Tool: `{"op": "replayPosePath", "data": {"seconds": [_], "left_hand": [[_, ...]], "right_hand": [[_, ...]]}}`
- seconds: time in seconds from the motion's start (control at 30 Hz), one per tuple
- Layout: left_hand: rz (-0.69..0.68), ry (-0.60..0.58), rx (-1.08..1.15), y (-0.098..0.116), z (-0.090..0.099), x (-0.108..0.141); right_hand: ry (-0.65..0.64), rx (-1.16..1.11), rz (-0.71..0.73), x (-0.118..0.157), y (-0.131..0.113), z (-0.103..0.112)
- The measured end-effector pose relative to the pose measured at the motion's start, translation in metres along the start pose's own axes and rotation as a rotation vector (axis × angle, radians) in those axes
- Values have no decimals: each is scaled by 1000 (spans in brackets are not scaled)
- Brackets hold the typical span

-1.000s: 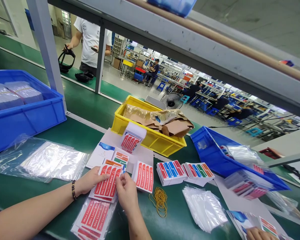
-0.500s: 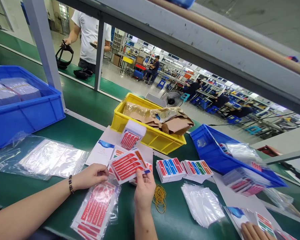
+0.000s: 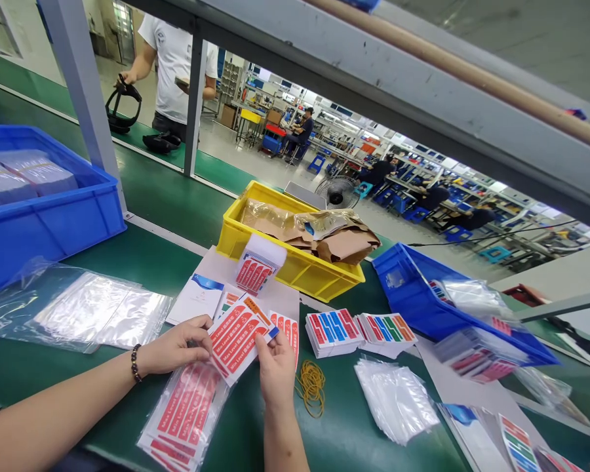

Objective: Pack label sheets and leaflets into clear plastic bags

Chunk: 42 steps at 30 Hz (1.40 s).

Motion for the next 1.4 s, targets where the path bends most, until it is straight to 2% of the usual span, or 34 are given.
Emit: {"op": "replayPosePath", "data": {"seconds": [0.13,0.2,0.27,0.33,0.4,0.47,0.53,0.63,0.73,0.8,0.9,1.03,1.2,1.4], "left_hand": [[37,-23,-4,-6,-5,2],[54,10,7,-10,-4,3],[69,74,22,-13,-1,3],[43,143,47,-11,2,3],[-1,193,87,-8,3,3],[-18,219,123,-6,3,3],[-7,228,134,-7,2,4],[84,212,172,-13,1,5],[318,184,319,-30,-5,11],[412,178,313,-36,-5,14],[381,172,193,-33,0,12],[336,167,174,-30,0,9],[313,168,143,-31,0,9],[260,131,171,-31,-9,9]], "right_hand": [[-143,80,-57,4,8,-21],[-190,104,-54,7,10,-28],[-202,249,-18,10,9,-33],[-231,494,65,14,6,-40],[-332,695,142,21,5,-53],[-461,758,144,28,8,-65],[-518,752,101,31,11,-69],[-469,727,67,26,14,-65],[-393,669,25,19,20,-56],[-376,633,-4,16,24,-54],[-341,604,-56,13,27,-52],[-311,614,-105,12,29,-52],[-260,698,4,11,24,-54],[-251,775,63,13,26,-65]]}}
Point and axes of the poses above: each hand's wrist, its own x-axis away from the middle knuckle, its own z-axis out of the back of the hand, y = z × x, the point moved 9 cm from there along -x, towards the middle knuckle, and after that the axes turned 14 degrees about -z, right-handed, at the moved point
